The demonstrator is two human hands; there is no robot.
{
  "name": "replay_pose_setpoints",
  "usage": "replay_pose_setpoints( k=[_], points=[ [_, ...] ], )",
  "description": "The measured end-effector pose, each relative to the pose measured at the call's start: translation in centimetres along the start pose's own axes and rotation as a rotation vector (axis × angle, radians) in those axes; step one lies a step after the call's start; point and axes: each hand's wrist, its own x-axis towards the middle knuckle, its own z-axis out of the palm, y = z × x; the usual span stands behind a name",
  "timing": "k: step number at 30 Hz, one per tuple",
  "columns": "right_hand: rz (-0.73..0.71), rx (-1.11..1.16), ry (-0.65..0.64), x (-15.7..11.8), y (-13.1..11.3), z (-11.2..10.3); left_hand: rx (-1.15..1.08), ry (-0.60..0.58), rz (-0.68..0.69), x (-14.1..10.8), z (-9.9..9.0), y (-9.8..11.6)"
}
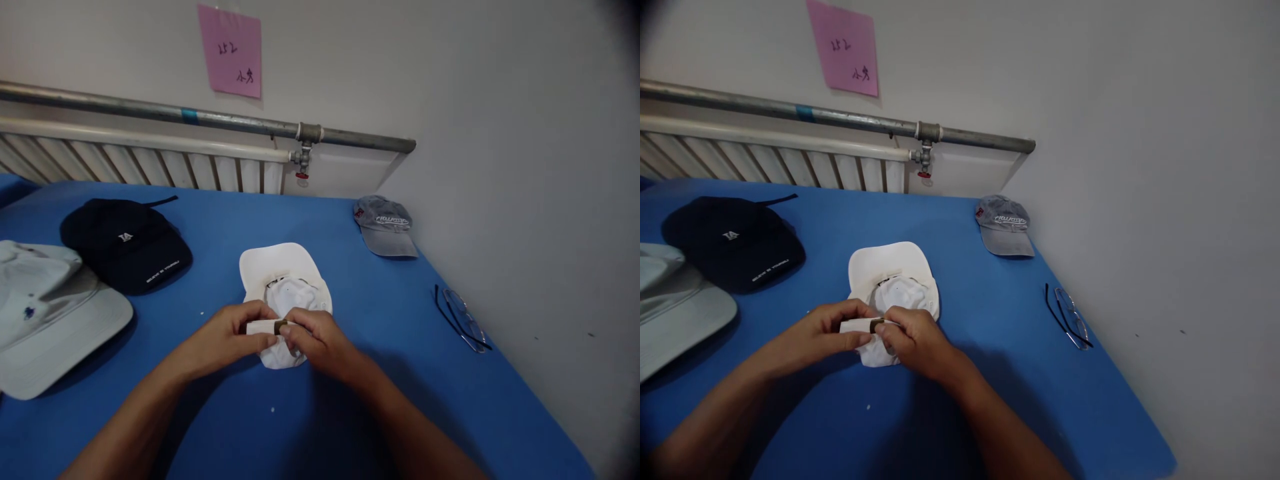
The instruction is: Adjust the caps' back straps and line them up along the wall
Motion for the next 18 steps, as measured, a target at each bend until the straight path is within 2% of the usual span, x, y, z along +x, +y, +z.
replay_pose_setpoints(
  k=[4,9,15,18],
  points=[
    [-0.02,-0.063,0.022,0.1,0.2,0.2,0.183,0.025,0.01,0.1,0.0,0.0],
    [-0.079,-0.18,0.057,-0.1,0.5,0.3,0.177,0.05,-0.022,0.3,0.1,-0.1],
    [-0.378,-0.401,0.165,-0.7,0.0,-0.4,0.075,0.04,-0.002,-0.1,-0.3,0.0],
    [-0.424,-0.373,0.201,-1.0,-0.6,-1.1,0.013,0.072,0.014,-0.3,-0.6,0.2]
  ],
)
